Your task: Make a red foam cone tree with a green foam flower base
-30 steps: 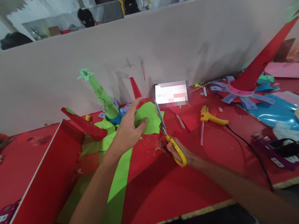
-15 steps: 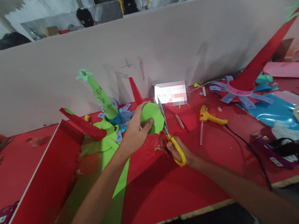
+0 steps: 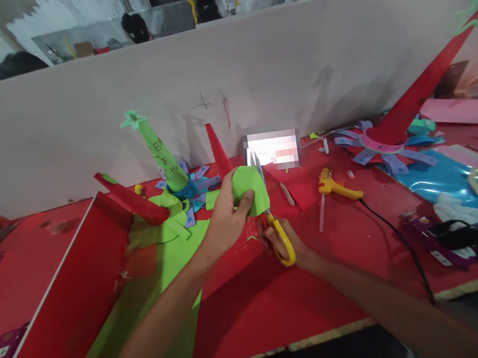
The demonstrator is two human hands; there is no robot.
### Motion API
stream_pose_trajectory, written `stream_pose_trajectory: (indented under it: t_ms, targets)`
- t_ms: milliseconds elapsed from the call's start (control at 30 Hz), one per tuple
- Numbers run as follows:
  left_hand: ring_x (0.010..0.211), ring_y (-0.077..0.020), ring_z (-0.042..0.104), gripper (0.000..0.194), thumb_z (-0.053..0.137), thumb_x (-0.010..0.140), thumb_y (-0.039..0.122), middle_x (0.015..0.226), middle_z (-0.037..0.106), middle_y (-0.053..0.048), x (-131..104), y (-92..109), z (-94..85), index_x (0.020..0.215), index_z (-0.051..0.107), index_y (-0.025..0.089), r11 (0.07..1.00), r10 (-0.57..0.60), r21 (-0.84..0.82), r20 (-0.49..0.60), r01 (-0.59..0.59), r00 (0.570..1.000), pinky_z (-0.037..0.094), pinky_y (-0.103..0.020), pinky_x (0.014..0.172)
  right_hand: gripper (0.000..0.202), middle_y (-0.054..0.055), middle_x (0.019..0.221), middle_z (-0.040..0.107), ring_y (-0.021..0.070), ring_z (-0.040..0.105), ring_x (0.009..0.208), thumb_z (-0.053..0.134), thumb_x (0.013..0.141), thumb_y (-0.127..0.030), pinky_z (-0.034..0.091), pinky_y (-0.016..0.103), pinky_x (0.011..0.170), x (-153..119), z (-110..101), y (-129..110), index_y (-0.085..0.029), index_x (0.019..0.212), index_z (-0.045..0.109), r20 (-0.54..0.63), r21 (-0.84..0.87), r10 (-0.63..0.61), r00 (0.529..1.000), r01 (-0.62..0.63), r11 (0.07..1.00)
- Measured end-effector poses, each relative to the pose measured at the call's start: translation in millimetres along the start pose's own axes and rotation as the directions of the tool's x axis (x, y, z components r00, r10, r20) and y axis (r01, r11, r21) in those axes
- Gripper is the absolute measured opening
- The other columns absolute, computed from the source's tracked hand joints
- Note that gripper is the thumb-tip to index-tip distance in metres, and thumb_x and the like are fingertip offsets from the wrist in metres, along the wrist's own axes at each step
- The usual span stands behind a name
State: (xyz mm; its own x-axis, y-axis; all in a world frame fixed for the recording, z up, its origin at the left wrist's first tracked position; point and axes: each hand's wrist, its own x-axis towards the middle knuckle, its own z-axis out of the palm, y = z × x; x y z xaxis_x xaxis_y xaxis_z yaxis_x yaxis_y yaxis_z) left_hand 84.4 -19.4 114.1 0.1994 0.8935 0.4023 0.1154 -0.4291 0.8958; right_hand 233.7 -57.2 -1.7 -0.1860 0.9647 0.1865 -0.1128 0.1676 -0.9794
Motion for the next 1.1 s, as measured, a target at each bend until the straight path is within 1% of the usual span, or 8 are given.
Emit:
stream_pose_trajectory:
  t_ms: [267, 600, 733, 800, 867, 967, 1033, 1100]
  targets:
    - [0.109, -0.0233, 0.065, 0.040, 0.066, 0.097, 0.040, 0.122, 0.066, -0.010, -6.3, 1.4, 12.3, 0.131, 0.054, 0.022, 0.985, -0.101, -0.133, 0.050, 0.107, 0.994, 0.055, -0.037, 0.097, 0.075, -0.006, 0.051, 0.045, 0.0103, 0.038, 0.037, 0.052, 0.075, -0.099, 0.030, 0.025, 0.035, 0.2, 2.9, -9.6, -0.025, 0.074, 0.048, 0.010, 0.060, 0.079, 0.997, -0.079, 0.995]
    - [0.091, -0.0181, 0.063, 0.029, 0.071, 0.094, 0.037, 0.103, 0.065, -0.006, 10.1, 7.2, -19.5, 0.115, 0.060, 0.019, 0.987, -0.075, -0.141, 0.020, 0.077, 0.997, 0.054, -0.031, 0.085, 0.081, 0.000, 0.072, 0.056, 0.0139, 0.046, 0.049, 0.047, 0.070, -0.104, 0.038, 0.031, 0.045, 8.3, 5.3, -6.2, -0.026, 0.088, 0.057, 0.064, 0.209, 0.032, 0.997, -0.045, 0.977]
    - [0.084, -0.0164, 0.060, 0.025, 0.071, 0.093, 0.034, 0.096, 0.063, -0.003, 13.5, 8.9, -27.3, 0.111, 0.061, 0.020, 0.991, -0.062, -0.119, 0.005, 0.062, 0.998, 0.053, -0.030, 0.077, 0.078, -0.001, 0.070, 0.055, 0.0129, 0.044, 0.049, 0.046, 0.075, -0.101, 0.037, 0.030, 0.046, 7.5, 3.8, -4.9, -0.025, 0.088, 0.057, 0.079, 0.188, 0.019, 0.997, -0.034, 0.982]
    - [0.083, -0.0164, 0.060, 0.019, 0.072, 0.091, 0.029, 0.094, 0.062, -0.002, 15.1, 9.2, -31.5, 0.106, 0.063, 0.022, 0.997, -0.002, -0.072, -0.020, 0.001, 1.000, 0.053, -0.031, 0.077, 0.078, -0.001, 0.068, 0.054, 0.0124, 0.043, 0.049, 0.047, 0.075, -0.101, 0.037, 0.030, 0.047, 6.8, 3.6, -5.2, -0.024, 0.088, 0.056, 0.080, 0.177, 0.021, 0.997, -0.035, 0.984]
    - [0.093, -0.0188, 0.062, 0.011, 0.072, 0.087, 0.021, 0.098, 0.063, -0.003, 16.5, 9.9, -35.4, 0.096, 0.066, 0.023, 0.992, 0.121, 0.027, -0.056, -0.119, 0.991, 0.054, -0.036, 0.088, 0.079, -0.002, 0.067, 0.054, 0.0122, 0.043, 0.049, 0.048, 0.075, -0.101, 0.036, 0.030, 0.047, 6.5, 4.0, -5.6, -0.024, 0.088, 0.055, 0.067, 0.172, 0.036, 0.997, -0.047, 0.984]
    - [0.128, -0.0258, 0.058, 0.013, 0.066, 0.083, 0.011, 0.125, 0.063, -0.006, 17.9, 11.5, -38.8, 0.082, 0.069, 0.024, 0.952, 0.274, 0.172, -0.104, -0.254, 0.956, 0.046, -0.047, 0.114, 0.082, -0.002, 0.065, 0.053, 0.0119, 0.041, 0.047, 0.046, 0.071, -0.104, 0.036, 0.030, 0.045, 6.8, 4.7, -5.7, -0.024, 0.086, 0.054, 0.052, 0.137, 0.076, 0.996, -0.083, 0.987]
    - [0.142, -0.0279, 0.049, 0.018, 0.064, 0.082, 0.008, 0.142, 0.057, -0.005, 18.4, 11.7, -39.1, 0.081, 0.072, 0.025, 0.948, 0.284, 0.189, -0.133, -0.257, 0.950, 0.041, -0.050, 0.121, 0.085, -0.002, 0.064, 0.052, 0.0124, 0.042, 0.046, 0.044, 0.067, -0.107, 0.036, 0.031, 0.045, 7.4, 4.9, -5.8, -0.025, 0.085, 0.054, 0.047, 0.115, 0.095, 0.994, -0.100, 0.988]
    - [0.142, -0.0278, 0.050, 0.022, 0.064, 0.081, 0.008, 0.142, 0.057, -0.006, 18.7, 11.0, -38.6, 0.085, 0.075, 0.026, 0.958, 0.260, 0.163, -0.142, -0.237, 0.955, 0.047, -0.048, 0.117, 0.086, -0.002, 0.064, 0.052, 0.0130, 0.043, 0.047, 0.043, 0.065, -0.108, 0.037, 0.031, 0.044, 7.9, 4.7, -6.4, -0.025, 0.085, 0.053, 0.047, 0.105, 0.102, 0.994, -0.106, 0.989]
